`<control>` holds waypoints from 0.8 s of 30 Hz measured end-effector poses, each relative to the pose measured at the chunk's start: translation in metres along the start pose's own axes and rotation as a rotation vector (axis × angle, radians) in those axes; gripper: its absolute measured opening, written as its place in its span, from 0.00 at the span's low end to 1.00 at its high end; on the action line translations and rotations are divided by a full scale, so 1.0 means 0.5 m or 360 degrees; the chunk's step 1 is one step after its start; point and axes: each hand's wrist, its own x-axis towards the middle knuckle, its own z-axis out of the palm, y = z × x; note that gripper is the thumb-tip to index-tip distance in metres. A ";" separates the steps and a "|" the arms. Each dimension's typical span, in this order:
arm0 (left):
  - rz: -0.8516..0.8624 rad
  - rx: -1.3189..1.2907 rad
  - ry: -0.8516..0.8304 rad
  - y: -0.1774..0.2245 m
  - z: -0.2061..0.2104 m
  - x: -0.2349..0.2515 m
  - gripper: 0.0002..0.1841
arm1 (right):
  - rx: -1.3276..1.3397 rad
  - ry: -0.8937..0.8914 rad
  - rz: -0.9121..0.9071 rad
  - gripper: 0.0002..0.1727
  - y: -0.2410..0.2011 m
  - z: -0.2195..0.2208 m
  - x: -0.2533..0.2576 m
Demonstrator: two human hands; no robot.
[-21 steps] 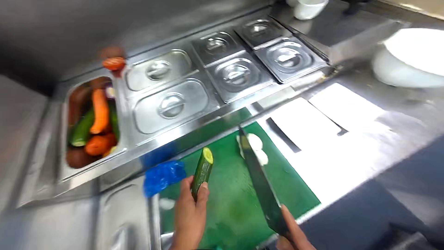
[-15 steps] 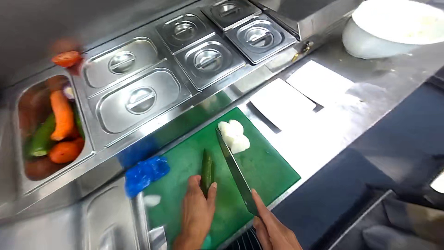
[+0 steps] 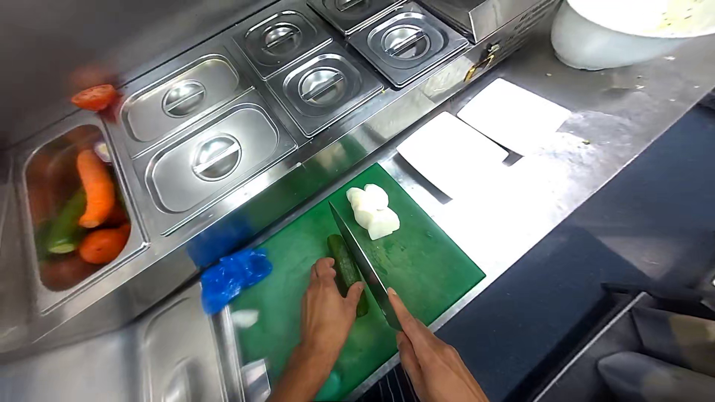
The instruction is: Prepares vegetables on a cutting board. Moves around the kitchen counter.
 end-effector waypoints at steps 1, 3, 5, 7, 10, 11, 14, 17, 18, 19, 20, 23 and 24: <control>-0.0006 -0.0030 0.0012 -0.007 -0.005 -0.001 0.36 | 0.0005 -0.0001 -0.0007 0.34 0.001 -0.007 0.001; 0.0006 -0.0011 0.0024 -0.023 -0.019 -0.007 0.31 | 0.0031 0.0015 -0.0023 0.33 -0.001 -0.016 0.003; 0.0024 0.0087 0.0006 -0.029 -0.029 -0.015 0.28 | 0.0029 0.0012 -0.0033 0.33 -0.004 -0.019 0.004; 0.0060 0.0146 0.0032 -0.035 -0.031 -0.016 0.27 | -0.0012 0.0001 -0.0056 0.33 -0.010 -0.021 0.009; 0.0093 0.0079 0.0128 -0.047 -0.021 -0.008 0.32 | -0.0064 -0.0048 -0.0077 0.33 -0.019 -0.020 0.015; 0.0083 0.0052 0.0145 -0.049 -0.018 -0.004 0.31 | -0.0100 -0.0054 -0.0083 0.33 -0.019 -0.018 0.015; -0.0013 -0.0130 0.0120 -0.056 -0.022 0.002 0.29 | -0.0238 -0.0047 -0.0125 0.34 -0.019 -0.009 0.014; -0.0101 -0.0359 0.0145 -0.064 -0.019 0.006 0.29 | -0.0386 -0.0026 -0.0173 0.35 -0.028 0.002 0.013; -0.0128 -0.0418 0.0150 -0.066 -0.017 0.006 0.28 | -0.0406 -0.0039 -0.0175 0.36 -0.033 0.002 0.013; -0.0141 -0.0466 0.0161 -0.067 -0.015 0.005 0.28 | -0.0418 -0.0048 -0.0180 0.36 -0.036 0.003 0.013; -0.0145 -0.0506 0.0168 -0.068 -0.014 0.004 0.28 | -0.0431 -0.0043 -0.0193 0.36 -0.037 0.004 0.013; -0.0142 -0.0537 0.0182 -0.069 -0.013 0.004 0.28 | -0.0459 -0.0014 -0.0241 0.37 -0.037 0.008 0.015; -0.0130 -0.0540 0.0195 -0.070 -0.013 0.004 0.28 | -0.0461 -0.0008 -0.0242 0.37 -0.038 0.009 0.017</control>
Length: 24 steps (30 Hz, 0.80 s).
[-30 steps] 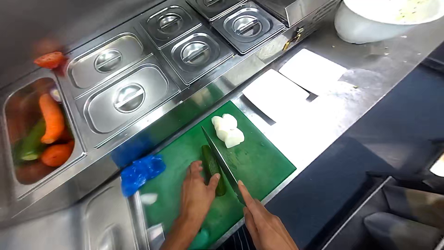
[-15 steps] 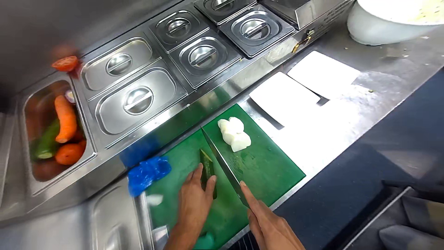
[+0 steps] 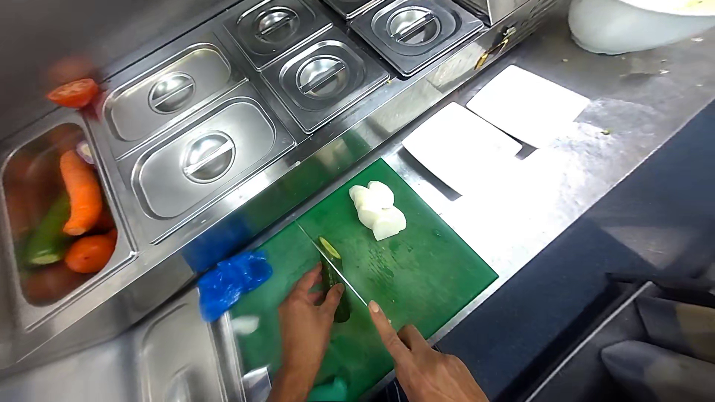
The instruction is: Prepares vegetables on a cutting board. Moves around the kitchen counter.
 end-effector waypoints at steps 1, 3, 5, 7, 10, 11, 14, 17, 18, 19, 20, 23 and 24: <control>0.0017 -0.0007 0.0010 -0.001 0.000 0.001 0.28 | -0.0003 0.0005 -0.0001 0.37 0.000 0.001 0.002; 0.0033 0.0008 0.0020 -0.001 0.002 0.002 0.28 | -0.0019 0.0003 -0.0006 0.37 0.004 0.001 0.004; 0.0035 0.0032 0.0027 -0.002 0.002 0.004 0.28 | -0.0028 -0.0005 -0.0012 0.38 0.007 0.000 0.006; 0.0038 0.0044 0.0033 0.001 0.002 0.004 0.28 | -0.0018 -0.0020 -0.0013 0.39 0.008 -0.003 0.006; 0.0063 0.0066 0.0044 0.000 0.002 0.004 0.27 | -0.0011 -0.0007 -0.0006 0.38 0.007 -0.002 0.006; 0.0078 0.0076 0.0042 0.001 0.003 0.004 0.28 | -0.0004 -0.0001 -0.0005 0.38 0.008 -0.003 0.006; 0.0114 0.0099 0.0064 0.002 0.002 0.004 0.28 | -0.0026 -0.0013 0.0000 0.38 0.007 -0.005 0.008; 0.0097 0.0104 0.0062 0.005 0.002 0.003 0.28 | -0.0056 -0.0035 -0.0003 0.38 0.008 -0.012 0.011; 0.0099 0.0103 0.0057 0.005 0.002 0.003 0.28 | -0.0061 -0.0040 -0.0010 0.38 0.009 -0.013 0.012; 0.0114 0.0112 0.0058 0.004 0.002 0.003 0.29 | -0.0056 -0.0048 -0.0015 0.39 0.010 -0.015 0.012; 0.0136 0.0121 0.0062 0.004 0.002 0.003 0.29 | -0.0052 -0.0055 -0.0016 0.39 0.011 -0.016 0.012; 0.0157 0.0132 0.0061 0.004 0.003 0.003 0.29 | -0.0054 -0.0077 0.0000 0.38 0.008 -0.022 0.015; 0.0156 0.0138 0.0061 0.004 0.003 0.003 0.29 | -0.0057 -0.0084 0.0004 0.38 0.007 -0.024 0.016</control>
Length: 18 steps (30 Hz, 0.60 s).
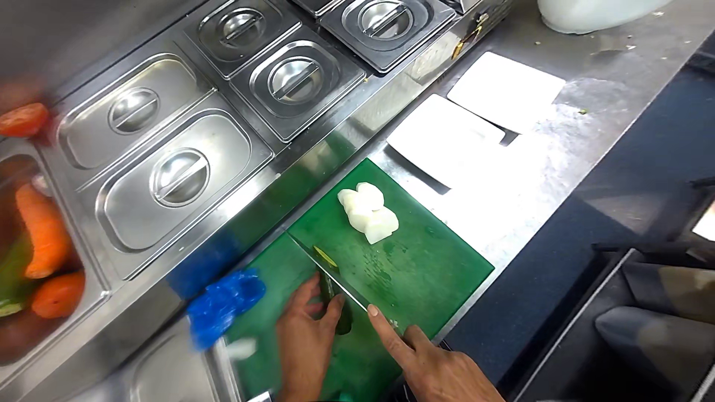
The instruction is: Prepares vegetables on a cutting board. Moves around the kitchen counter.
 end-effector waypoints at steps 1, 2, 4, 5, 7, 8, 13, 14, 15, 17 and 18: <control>0.0007 0.0008 0.0005 -0.001 0.000 0.000 0.29 | 0.0003 -0.0007 0.0004 0.38 -0.001 -0.001 0.001; 0.0012 0.0016 0.0007 -0.002 0.001 -0.001 0.29 | 0.0006 -0.0015 0.0010 0.38 -0.001 -0.003 0.001; 0.0036 0.0016 0.0012 -0.003 0.001 -0.001 0.28 | 0.0018 -0.0035 0.0023 0.38 -0.003 -0.008 0.003; 0.0039 0.0014 0.0006 -0.003 0.000 -0.002 0.29 | 0.0025 -0.0056 0.0029 0.38 -0.004 -0.011 0.004; 0.0050 0.0021 0.0011 -0.004 0.001 -0.002 0.29 | 0.0034 -0.0075 0.0035 0.38 -0.006 -0.015 0.005; 0.0057 0.0022 0.0013 -0.004 0.002 -0.002 0.29 | 0.0042 -0.0087 0.0044 0.39 -0.006 -0.015 0.006; 0.0097 0.0074 0.0003 -0.008 0.001 0.001 0.29 | 0.0063 -0.0258 0.0146 0.42 0.006 0.004 0.020; 0.0096 0.0082 0.0008 -0.008 0.003 0.002 0.29 | 0.0068 -0.0282 0.0140 0.42 0.008 0.003 0.023; 0.0086 0.0083 0.0001 -0.010 0.005 -0.001 0.29 | 0.0074 -0.0296 0.0140 0.43 0.010 0.004 0.021; 0.0078 0.0075 -0.0008 -0.010 0.002 0.000 0.30 | 0.0089 -0.0316 0.0154 0.43 0.012 0.001 0.024; 0.0069 0.0065 -0.0011 -0.009 0.001 -0.001 0.30 | 0.0107 -0.0317 0.0160 0.43 0.013 -0.001 0.024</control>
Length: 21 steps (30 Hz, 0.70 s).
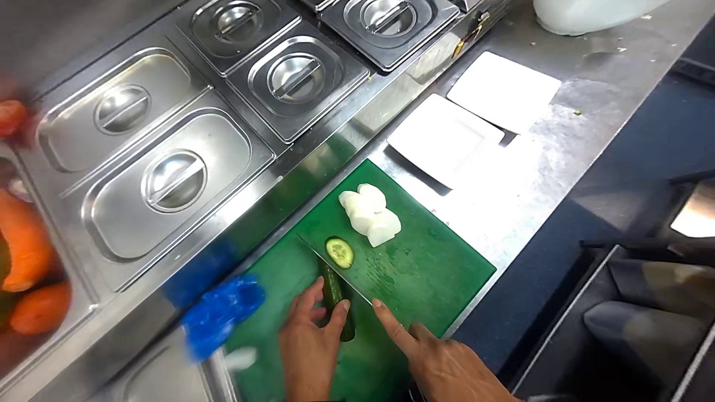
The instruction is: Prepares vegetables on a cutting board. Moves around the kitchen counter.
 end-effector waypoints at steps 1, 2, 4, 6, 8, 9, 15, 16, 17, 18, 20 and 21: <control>-0.0012 -0.0016 -0.0007 0.002 0.000 -0.001 0.30 | 0.0019 0.0016 -0.0005 0.43 0.003 0.000 -0.003; -0.0014 -0.0029 -0.0009 0.002 0.002 -0.001 0.30 | 0.0034 0.0055 -0.0020 0.41 0.006 0.001 -0.008; -0.0007 -0.0045 0.0013 0.000 0.002 -0.002 0.30 | 0.0038 0.0148 -0.0073 0.39 0.004 0.000 -0.024; 0.0029 -0.0046 0.0046 -0.005 0.003 -0.003 0.30 | 0.0036 0.0183 -0.0133 0.37 -0.005 -0.006 -0.037; 0.0066 -0.0050 0.0072 -0.009 0.008 -0.004 0.30 | 0.0014 0.0224 -0.0176 0.38 -0.008 -0.007 -0.037; 0.0075 -0.0051 0.0079 -0.010 0.009 -0.004 0.30 | -0.0007 0.0262 -0.0193 0.38 -0.007 -0.005 -0.033; 0.0064 -0.0049 0.0070 -0.005 0.006 -0.005 0.28 | -0.0060 0.0273 -0.0221 0.38 -0.014 0.002 -0.022; 0.0069 -0.0050 0.0073 -0.006 0.007 -0.005 0.28 | -0.0070 0.0293 -0.0216 0.38 -0.015 0.004 -0.022; 0.0075 -0.0053 0.0084 -0.006 0.007 -0.004 0.28 | -0.0077 0.0305 -0.0212 0.37 -0.017 0.004 -0.021; 0.0079 -0.0057 0.0089 -0.007 0.007 -0.002 0.28 | -0.0075 0.0314 -0.0210 0.37 -0.018 0.003 -0.020; 0.0079 -0.0058 0.0084 -0.008 0.008 0.000 0.29 | -0.0070 0.0338 -0.0205 0.37 -0.017 0.001 -0.018; 0.0078 -0.0054 0.0079 -0.009 0.008 0.000 0.29 | -0.0065 0.0331 -0.0198 0.38 -0.015 0.000 -0.017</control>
